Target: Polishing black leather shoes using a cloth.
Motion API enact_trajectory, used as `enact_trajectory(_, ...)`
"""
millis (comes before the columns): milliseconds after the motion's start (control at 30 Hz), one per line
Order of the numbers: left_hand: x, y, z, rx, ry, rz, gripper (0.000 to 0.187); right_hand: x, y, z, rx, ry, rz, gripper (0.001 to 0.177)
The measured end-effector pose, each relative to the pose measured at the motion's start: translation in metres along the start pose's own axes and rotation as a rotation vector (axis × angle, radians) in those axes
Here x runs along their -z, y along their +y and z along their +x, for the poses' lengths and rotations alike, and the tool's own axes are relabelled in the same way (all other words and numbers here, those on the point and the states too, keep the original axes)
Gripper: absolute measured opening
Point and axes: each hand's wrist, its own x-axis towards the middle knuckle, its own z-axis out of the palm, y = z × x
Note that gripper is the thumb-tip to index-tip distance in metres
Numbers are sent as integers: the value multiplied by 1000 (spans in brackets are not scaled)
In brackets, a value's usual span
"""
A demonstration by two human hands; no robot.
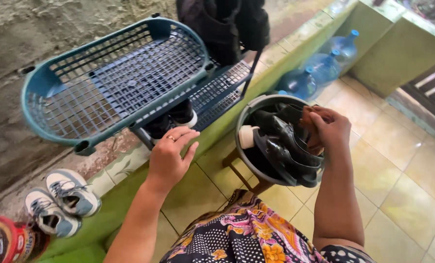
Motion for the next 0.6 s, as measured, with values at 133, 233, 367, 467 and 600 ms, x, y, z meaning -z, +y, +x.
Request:
enact_trajectory(133,-25,2,-4,34,-71,-24,23,26,32,3,18,75,23,23)
enact_trajectory(233,-54,5,-1,128,-149,-106,24,42,34,0,-14,108,33,22)
enact_trajectory(367,-111,14,9,223,-274,-226,24,54,-5,-16,-362,-102,-37,29)
enact_trajectory(467,-166,25,21,213,-289,-332,23,45,22,-13,-346,-331,-363,24)
enact_trajectory(600,-231,50,30,354,-376,-455,26,19,65,-6,22,-576,-809,24)
